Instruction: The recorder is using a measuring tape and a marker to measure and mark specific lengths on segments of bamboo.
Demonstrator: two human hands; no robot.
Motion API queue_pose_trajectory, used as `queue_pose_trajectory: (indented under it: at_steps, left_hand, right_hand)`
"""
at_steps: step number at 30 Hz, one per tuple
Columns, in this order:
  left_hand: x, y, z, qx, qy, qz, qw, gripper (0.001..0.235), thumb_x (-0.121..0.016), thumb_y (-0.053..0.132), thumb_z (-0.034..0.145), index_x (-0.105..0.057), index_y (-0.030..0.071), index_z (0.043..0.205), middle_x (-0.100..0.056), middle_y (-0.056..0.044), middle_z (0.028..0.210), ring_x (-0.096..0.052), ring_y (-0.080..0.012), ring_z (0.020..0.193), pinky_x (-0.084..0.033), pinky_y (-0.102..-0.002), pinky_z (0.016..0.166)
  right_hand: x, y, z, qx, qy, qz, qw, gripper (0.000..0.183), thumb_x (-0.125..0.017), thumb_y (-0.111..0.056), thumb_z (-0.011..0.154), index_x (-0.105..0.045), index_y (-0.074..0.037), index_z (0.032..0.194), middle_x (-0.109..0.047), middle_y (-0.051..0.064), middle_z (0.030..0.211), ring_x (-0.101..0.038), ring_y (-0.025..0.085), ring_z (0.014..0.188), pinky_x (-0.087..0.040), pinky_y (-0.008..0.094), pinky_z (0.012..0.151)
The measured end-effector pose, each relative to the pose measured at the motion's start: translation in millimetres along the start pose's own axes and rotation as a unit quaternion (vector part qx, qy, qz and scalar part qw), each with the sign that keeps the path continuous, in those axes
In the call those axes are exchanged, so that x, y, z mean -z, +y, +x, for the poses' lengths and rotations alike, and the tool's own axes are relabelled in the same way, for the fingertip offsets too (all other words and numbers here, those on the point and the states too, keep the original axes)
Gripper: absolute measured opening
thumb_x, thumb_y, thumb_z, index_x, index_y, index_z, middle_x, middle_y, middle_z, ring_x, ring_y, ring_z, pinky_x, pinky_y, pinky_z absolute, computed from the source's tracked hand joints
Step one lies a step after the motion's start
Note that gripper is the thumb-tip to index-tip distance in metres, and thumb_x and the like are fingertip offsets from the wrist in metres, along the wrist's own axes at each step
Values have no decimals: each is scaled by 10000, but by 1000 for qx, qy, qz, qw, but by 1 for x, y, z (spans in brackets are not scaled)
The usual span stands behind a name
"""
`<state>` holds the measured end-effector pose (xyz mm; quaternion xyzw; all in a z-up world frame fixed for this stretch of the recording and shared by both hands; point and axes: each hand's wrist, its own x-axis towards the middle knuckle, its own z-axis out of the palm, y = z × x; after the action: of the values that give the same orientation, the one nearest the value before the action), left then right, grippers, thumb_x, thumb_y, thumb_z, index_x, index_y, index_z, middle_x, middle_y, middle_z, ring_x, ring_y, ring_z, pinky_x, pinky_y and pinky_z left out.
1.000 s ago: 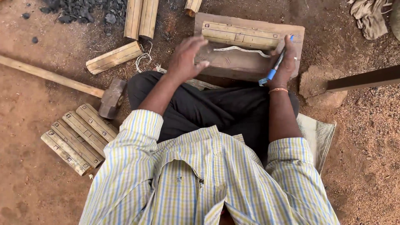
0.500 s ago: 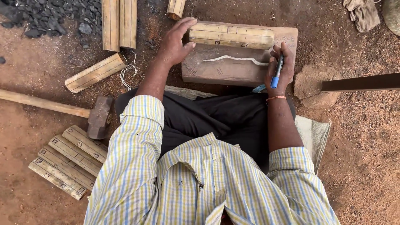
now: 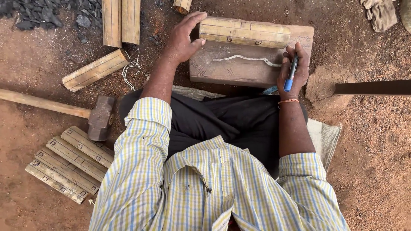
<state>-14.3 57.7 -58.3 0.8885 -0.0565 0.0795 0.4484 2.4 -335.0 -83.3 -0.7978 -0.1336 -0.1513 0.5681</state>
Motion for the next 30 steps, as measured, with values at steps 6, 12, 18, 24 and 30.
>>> queue_pose_trajectory:
  at_steps: [6, 12, 18, 24, 30]
  left_hand:
    - [7, 16, -7, 1, 5, -8, 1000, 756, -908, 95, 849, -522, 190, 1492, -506, -67, 1529, -534, -285, 1411, -468, -411, 1142]
    - [11, 22, -16, -6, -14, 27, 1000, 570, -925, 108, 822, -618, 171, 1297, -527, -46, 1463, -564, -277, 1367, -490, -417, 1114]
    - [11, 19, -15, 5, -13, 14, 1000, 578, -923, 112, 821, -616, 181, 1307, -543, -37, 1479, -547, -278, 1392, -490, -434, 1156]
    - [5, 54, 8, -40, -36, 180, 982, 794, -978, 248, 704, -579, 147, 1383, -532, -135, 1433, -471, -341, 1342, -294, -531, 1154]
    - [-40, 59, 48, -80, -95, 220, 967, 791, -970, 258, 687, -597, 116, 1370, -633, -90, 1301, -567, -259, 1230, -341, -474, 1144]
  right_hand:
    - [1, -5, 1, 10, 10, -16, 1000, 431, -649, -35, 1120, -499, -66, 1523, -627, 94, 1369, -670, 205, 1289, -577, 359, 1123]
    - [-2, 1, 0, 8, 34, -54, 998, 408, -682, 14, 1079, -575, -71, 1463, -658, 66, 1264, -691, 150, 1153, -592, 326, 1060]
    - [-2, 0, 0, 9, 36, -77, 996, 387, -689, 46, 1054, -615, -66, 1417, -684, 69, 1242, -703, 142, 1105, -596, 315, 1018]
    - [-3, -15, 2, -15, 34, -67, 997, 384, -655, 53, 1045, -603, -53, 1410, -710, 70, 1160, -707, 143, 1083, -588, 308, 1008]
    - [-3, -15, 1, 2, 30, -66, 997, 387, -631, 62, 1051, -583, -47, 1420, -709, 80, 1186, -716, 159, 1121, -586, 316, 1030]
